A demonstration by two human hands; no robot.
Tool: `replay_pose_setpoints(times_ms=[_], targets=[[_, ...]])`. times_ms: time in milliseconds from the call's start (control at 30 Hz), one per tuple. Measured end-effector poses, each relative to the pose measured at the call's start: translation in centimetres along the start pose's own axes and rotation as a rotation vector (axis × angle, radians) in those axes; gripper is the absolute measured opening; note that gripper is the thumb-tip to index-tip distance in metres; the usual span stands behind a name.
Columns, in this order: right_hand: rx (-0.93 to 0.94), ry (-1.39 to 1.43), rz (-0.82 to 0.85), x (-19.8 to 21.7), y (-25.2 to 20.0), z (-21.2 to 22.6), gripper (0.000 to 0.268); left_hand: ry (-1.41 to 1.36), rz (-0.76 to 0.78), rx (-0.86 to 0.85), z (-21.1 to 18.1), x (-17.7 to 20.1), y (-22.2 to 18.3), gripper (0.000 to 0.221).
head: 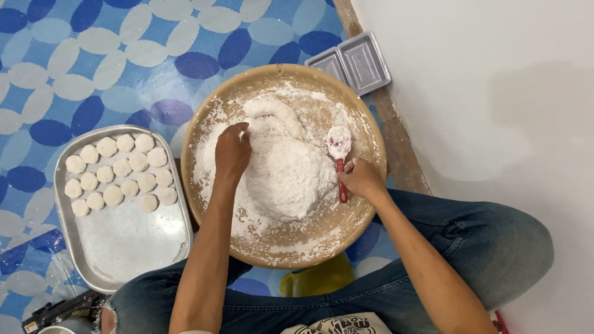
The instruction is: Pinching off small portions of dough, rolling them into uniform balls in a bowl of flour, and arranging them on a metal tray.
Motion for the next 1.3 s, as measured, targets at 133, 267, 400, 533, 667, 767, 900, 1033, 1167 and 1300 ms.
replay_pose_setpoints(times_ms=[133, 267, 400, 533, 667, 767, 900, 1033, 1167, 1300], targets=[[0.004, 0.171, -0.049, 2.7, -2.7, 3.2, 0.036, 0.034, -0.032, -0.022, 0.1, 0.7, 0.0, 0.027], [-0.027, 0.571, -0.080, 5.4, -2.0, 4.4, 0.034, 0.011, -0.008, -0.014, -0.4, 0.7, -0.1, 0.027], [0.158, 0.350, -0.197, 7.5, -0.7, 3.3, 0.029, -0.023, 0.007, 0.008, -1.1, 0.7, -0.2, 0.030], [0.257, 0.434, -0.163, 8.4, -4.3, 6.8, 0.024, -0.144, -0.001, 0.010, -4.2, 1.6, -0.2, 0.029], [0.263, 0.498, -0.072, 7.4, -5.4, 7.2, 0.030, -0.273, 0.074, 0.046, -5.3, 0.8, -0.3, 0.031], [0.281, 0.568, -0.091, 6.5, -6.5, 8.0, 0.030, -0.404, 0.187, 0.148, -5.4, -1.5, -1.1, 0.033], [0.335, 0.838, -0.087, 2.8, -6.8, 8.2, 0.038, -0.659, 0.571, 0.426, -9.8, -4.3, -6.9, 0.063], [0.329, 0.779, 0.017, 0.8, -8.2, 9.3, 0.036, -0.837, 0.427, 0.456, -9.7, -3.3, -7.8, 0.065], [0.481, 0.911, 0.063, 0.3, -8.6, 9.9, 0.033, -0.652, -0.071, 0.098, -9.6, 3.7, -6.5, 0.071], [0.468, 0.910, 0.214, 0.5, -9.3, 10.2, 0.032, -0.540, -0.158, -0.193, -10.4, 7.0, -6.5, 0.073]])
Point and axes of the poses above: each hand's wrist, its own y-axis towards the middle knuckle, its own x-axis out of the back of the hand, z = x × y, the point moved 8 cm from there along y, towards the middle knuckle, and after that the axes turned 8 degrees about -z, right-handed, at the moved point
